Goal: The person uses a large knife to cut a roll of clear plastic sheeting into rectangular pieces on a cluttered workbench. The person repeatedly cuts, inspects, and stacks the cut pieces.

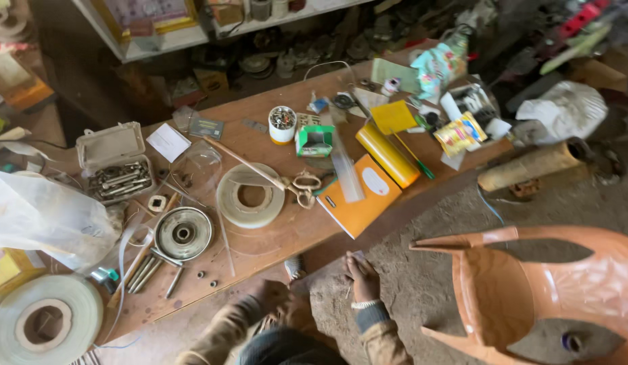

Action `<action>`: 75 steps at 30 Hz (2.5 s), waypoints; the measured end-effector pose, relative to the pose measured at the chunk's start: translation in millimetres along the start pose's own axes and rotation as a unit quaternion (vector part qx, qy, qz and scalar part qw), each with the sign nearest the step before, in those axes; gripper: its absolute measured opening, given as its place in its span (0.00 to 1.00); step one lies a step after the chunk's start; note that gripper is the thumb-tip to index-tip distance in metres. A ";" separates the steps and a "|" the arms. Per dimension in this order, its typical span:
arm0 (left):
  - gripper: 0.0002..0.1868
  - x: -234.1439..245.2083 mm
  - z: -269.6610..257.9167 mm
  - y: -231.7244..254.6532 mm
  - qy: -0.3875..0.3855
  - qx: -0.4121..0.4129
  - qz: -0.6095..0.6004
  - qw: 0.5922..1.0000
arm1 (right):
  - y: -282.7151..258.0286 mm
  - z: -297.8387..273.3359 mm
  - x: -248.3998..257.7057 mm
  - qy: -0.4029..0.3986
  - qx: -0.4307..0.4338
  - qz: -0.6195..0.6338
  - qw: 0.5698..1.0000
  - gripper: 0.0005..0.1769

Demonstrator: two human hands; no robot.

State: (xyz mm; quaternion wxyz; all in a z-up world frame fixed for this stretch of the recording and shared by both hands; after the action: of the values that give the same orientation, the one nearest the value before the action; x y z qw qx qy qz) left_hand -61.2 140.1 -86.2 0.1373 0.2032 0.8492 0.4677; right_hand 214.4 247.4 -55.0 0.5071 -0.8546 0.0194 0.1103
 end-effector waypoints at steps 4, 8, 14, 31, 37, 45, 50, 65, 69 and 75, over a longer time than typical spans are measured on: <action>0.16 90.1 -7.3 -19.0 0.133 0.107 -0.066 0.983 | -30.0 65.9 -28.8 -0.056 -0.048 -0.067 0.995 0.13; 0.17 136.4 -33.6 -0.9 0.209 0.202 -0.047 0.956 | -53.2 125.5 -57.0 -0.142 -0.050 -0.189 0.970 0.11; 0.25 128.3 -46.7 65.2 0.272 0.316 0.191 0.889 | -141.2 163.3 -41.2 -0.022 0.133 -0.467 0.874 0.14; 0.18 59.8 183.7 258.4 0.498 0.043 0.004 0.866 | -163.9 346.4 -69.9 -0.171 0.031 -0.546 0.819 0.27; 0.21 56.2 233.6 252.0 0.523 -0.020 -0.082 0.848 | -166.8 320.8 -47.5 -0.369 -0.043 -0.187 0.909 0.13; 0.11 26.2 286.0 187.2 0.382 -0.041 -0.417 0.824 | -189.6 283.1 -47.2 -0.402 -0.268 0.132 0.866 0.22; 0.09 14.9 290.7 161.8 0.392 -0.019 -0.456 0.799 | -171.8 287.2 -35.5 -0.424 -0.219 0.050 0.877 0.16; 0.13 16.1 270.9 185.9 0.434 0.040 -0.421 0.795 | -161.6 307.7 -8.2 -0.336 -0.067 -0.158 0.926 0.13; 0.12 18.9 264.0 193.1 0.444 -0.019 -0.411 0.796 | -189.3 301.8 -9.3 -0.320 0.043 -0.327 0.888 0.18; 0.11 15.5 252.0 229.4 0.372 -0.071 -0.398 0.835 | -244.4 257.1 -25.6 -0.404 -0.080 -0.023 0.911 0.31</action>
State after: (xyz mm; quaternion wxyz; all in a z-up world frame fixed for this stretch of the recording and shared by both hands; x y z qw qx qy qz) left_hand 81.6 443.7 -24.2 -0.0008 -0.3524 0.8083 0.4717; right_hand 181.5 587.8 42.6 0.4041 -0.7749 -0.2159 0.4354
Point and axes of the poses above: each hand's wrist, its own z-axis towards the middle knuckle, its own x-axis out of the back of the hand, y = z × x, the point moved 5 cm from there along z, towards the middle knuckle, and after that the axes turned 11 degrees about -y, right-handed, at the moved point
